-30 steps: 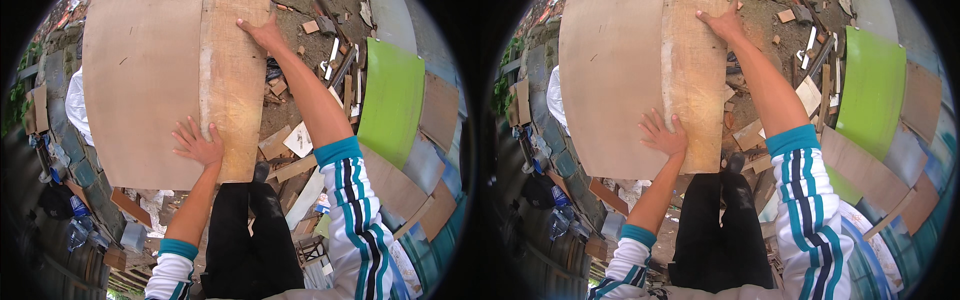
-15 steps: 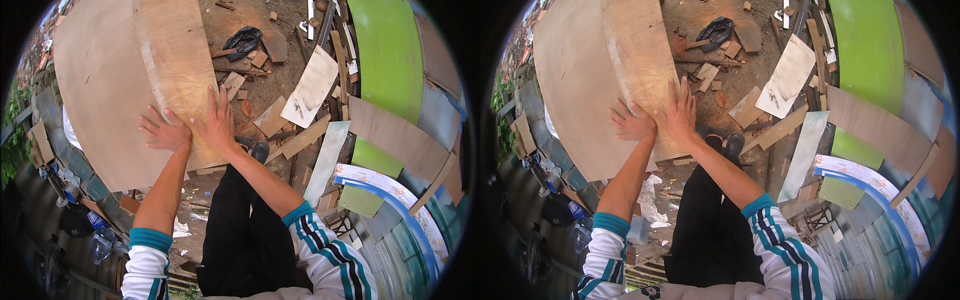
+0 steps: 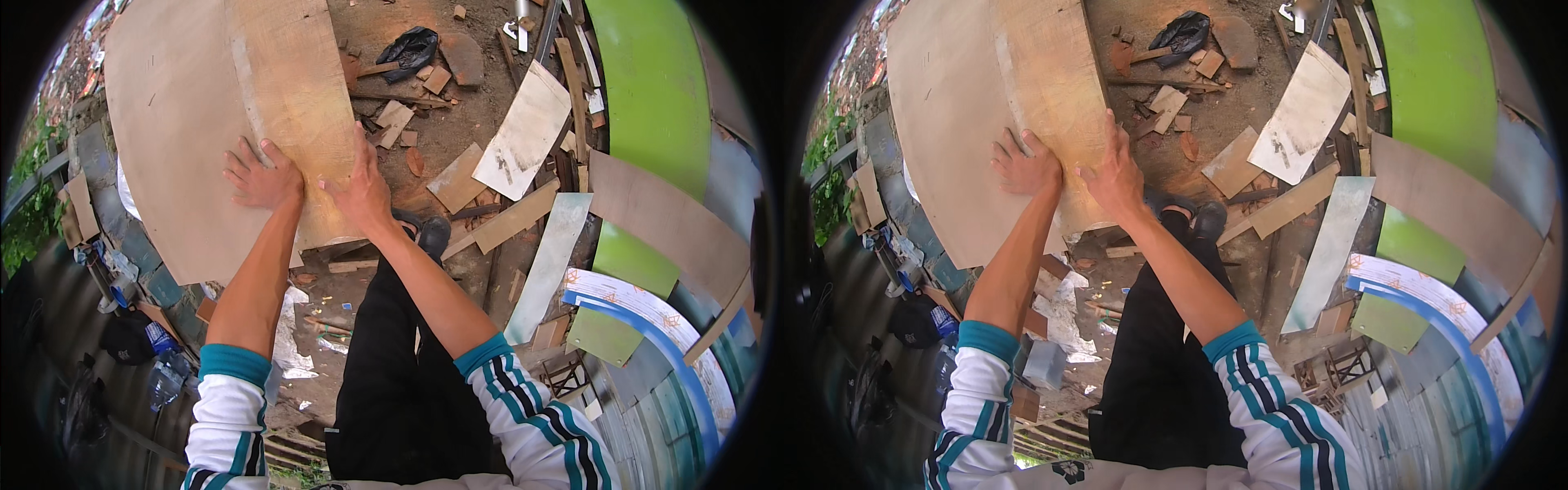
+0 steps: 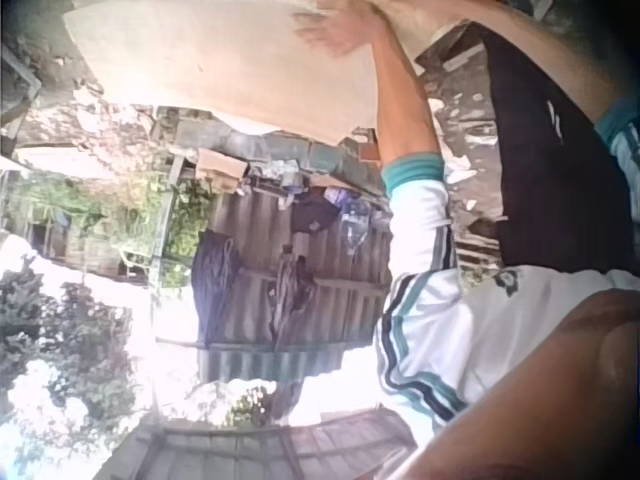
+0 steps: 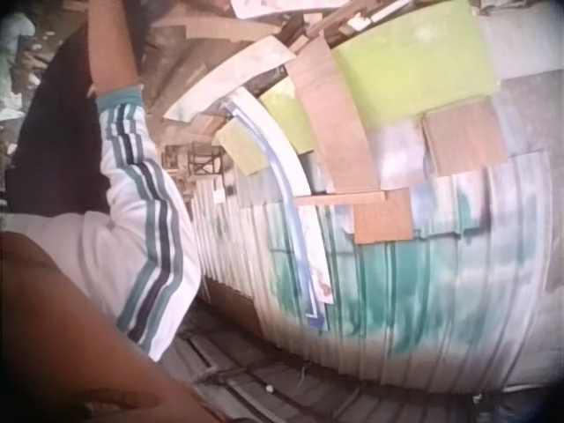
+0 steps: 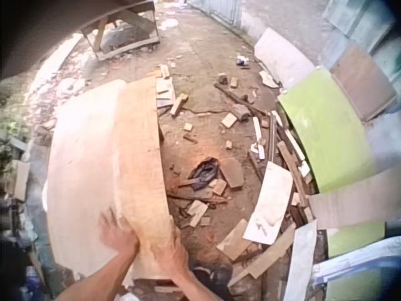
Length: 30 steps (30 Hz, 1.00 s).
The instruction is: The person hammers nails into a large wooden board, then picks up and places a white board on top of it. They adjust the boards and pick up a smaller wooden piece, placing it on top of the stack.
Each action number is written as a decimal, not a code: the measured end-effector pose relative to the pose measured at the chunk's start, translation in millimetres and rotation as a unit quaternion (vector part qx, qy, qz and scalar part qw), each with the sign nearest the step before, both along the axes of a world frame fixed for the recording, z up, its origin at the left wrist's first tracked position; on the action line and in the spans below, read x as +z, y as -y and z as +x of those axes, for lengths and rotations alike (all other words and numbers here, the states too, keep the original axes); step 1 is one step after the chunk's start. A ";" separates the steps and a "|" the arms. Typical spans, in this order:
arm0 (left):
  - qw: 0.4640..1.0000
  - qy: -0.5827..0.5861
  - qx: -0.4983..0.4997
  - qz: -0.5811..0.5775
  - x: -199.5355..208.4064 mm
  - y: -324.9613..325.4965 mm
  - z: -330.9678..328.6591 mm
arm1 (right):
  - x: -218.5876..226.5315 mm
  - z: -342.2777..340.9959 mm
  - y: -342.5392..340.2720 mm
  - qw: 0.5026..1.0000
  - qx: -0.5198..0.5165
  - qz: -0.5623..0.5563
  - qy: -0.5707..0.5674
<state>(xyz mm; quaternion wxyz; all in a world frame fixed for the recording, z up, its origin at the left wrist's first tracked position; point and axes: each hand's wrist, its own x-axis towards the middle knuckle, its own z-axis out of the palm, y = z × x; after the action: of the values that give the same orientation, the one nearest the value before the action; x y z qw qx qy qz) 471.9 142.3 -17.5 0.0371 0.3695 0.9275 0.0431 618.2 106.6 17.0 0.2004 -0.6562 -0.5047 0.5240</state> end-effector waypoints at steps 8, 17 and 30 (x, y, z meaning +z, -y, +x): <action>0.944 0.107 -0.279 0.141 -6.4 57.9 -32.2 | -1.7 8.1 -1.4 0.998 0.035 -0.045 -0.015; 0.886 0.047 -0.449 0.103 1.7 83.3 -37.4 | -11.9 4.7 10.2 0.996 -0.018 0.029 -0.079; 0.874 0.054 -0.446 0.186 -12.4 82.5 -40.7 | -41.6 20.5 35.8 0.993 -0.004 -0.080 -0.091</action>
<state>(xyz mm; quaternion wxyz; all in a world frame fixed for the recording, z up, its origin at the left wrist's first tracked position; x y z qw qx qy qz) 431.3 59.8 -30.0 0.0335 0.7410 0.6359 0.2133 638.7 70.7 -24.6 0.1941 -0.6219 -0.4383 0.6192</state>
